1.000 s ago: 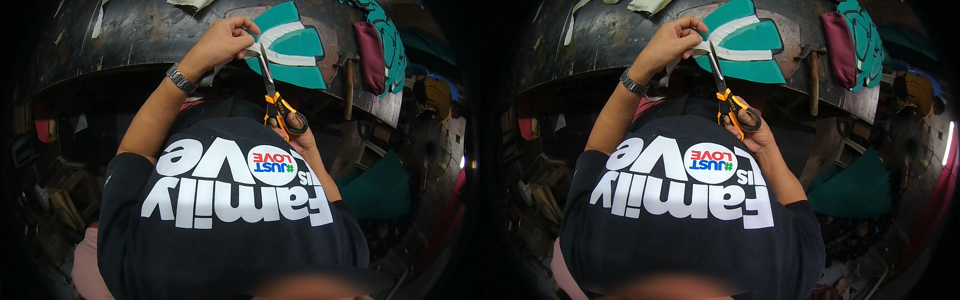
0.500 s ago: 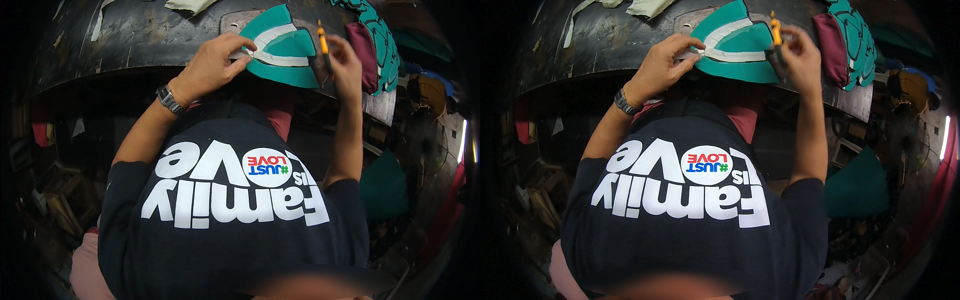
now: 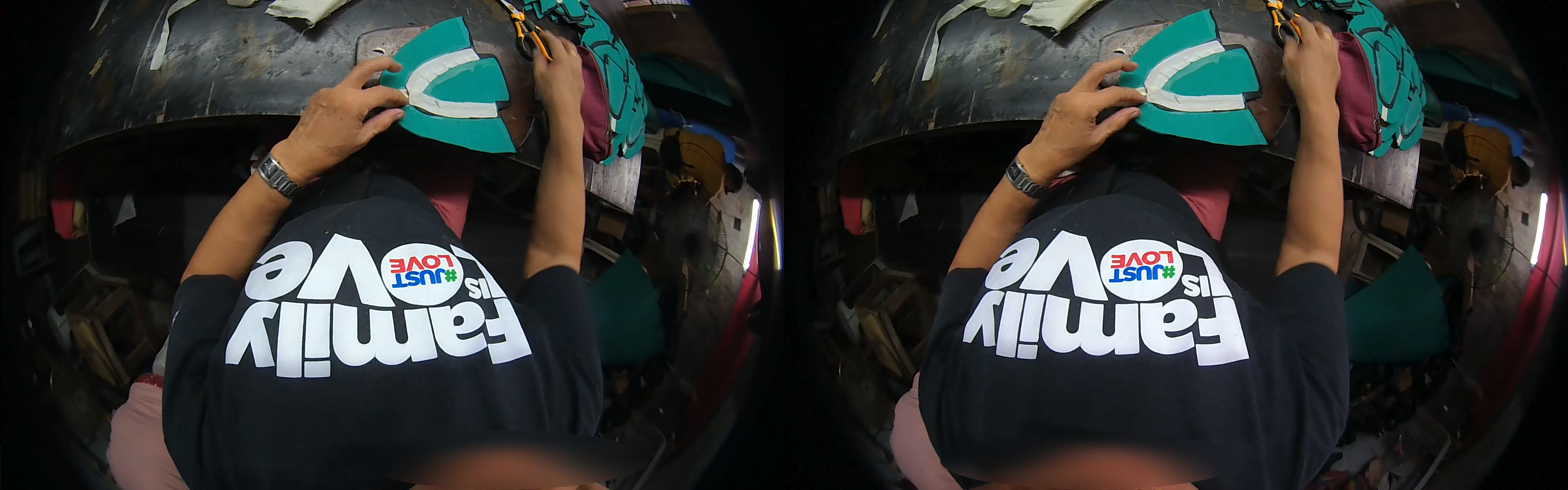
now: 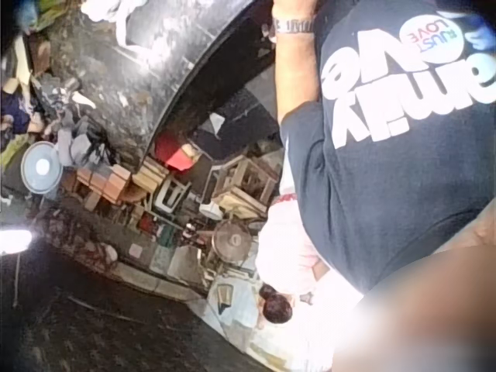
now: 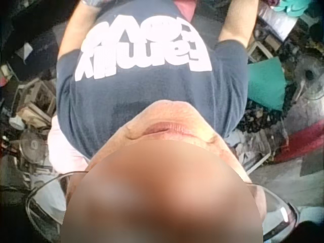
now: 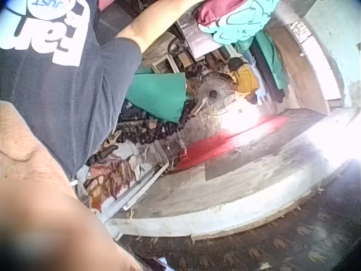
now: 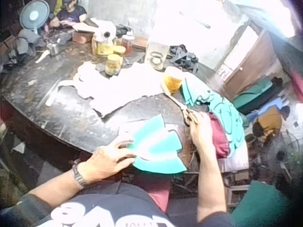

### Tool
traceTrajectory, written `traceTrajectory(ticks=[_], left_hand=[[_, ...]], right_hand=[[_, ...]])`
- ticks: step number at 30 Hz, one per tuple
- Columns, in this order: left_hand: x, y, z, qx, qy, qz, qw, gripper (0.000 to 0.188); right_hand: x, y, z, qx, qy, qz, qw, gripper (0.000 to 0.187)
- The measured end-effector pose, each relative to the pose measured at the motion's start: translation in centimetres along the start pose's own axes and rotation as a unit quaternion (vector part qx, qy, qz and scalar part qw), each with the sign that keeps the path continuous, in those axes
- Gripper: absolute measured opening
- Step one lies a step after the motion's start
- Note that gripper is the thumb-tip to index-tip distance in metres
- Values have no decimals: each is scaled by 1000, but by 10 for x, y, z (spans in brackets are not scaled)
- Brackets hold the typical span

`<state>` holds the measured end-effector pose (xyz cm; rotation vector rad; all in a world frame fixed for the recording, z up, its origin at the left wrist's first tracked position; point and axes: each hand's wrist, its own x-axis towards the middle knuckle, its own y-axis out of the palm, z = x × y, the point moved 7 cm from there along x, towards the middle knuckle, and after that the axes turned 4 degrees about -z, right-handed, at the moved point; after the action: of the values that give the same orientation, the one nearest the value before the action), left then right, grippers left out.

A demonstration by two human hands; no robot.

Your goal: The person assembles a green sandal by attaching white straps to the sole. They use scissors to trim the straps and a hammer to secure them in place. The person repeats this process for multiple straps, ensuring each is properly aligned and fastened.

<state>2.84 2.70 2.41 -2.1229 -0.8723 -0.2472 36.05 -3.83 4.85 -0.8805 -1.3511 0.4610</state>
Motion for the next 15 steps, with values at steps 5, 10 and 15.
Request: traceTrajectory(ticks=[5,10,15], left_hand=[[10,1,13,11,1,2,1000,36],[17,1,18,49,5,15,999,40],[15,2,19,32,-50,39,997,42]], right_hand=[[-99,-59,20,-57,162,192,966,62],[-120,-60,10,24,252,154,955,63],[-92,-93,47,351,298,23,887,40]])
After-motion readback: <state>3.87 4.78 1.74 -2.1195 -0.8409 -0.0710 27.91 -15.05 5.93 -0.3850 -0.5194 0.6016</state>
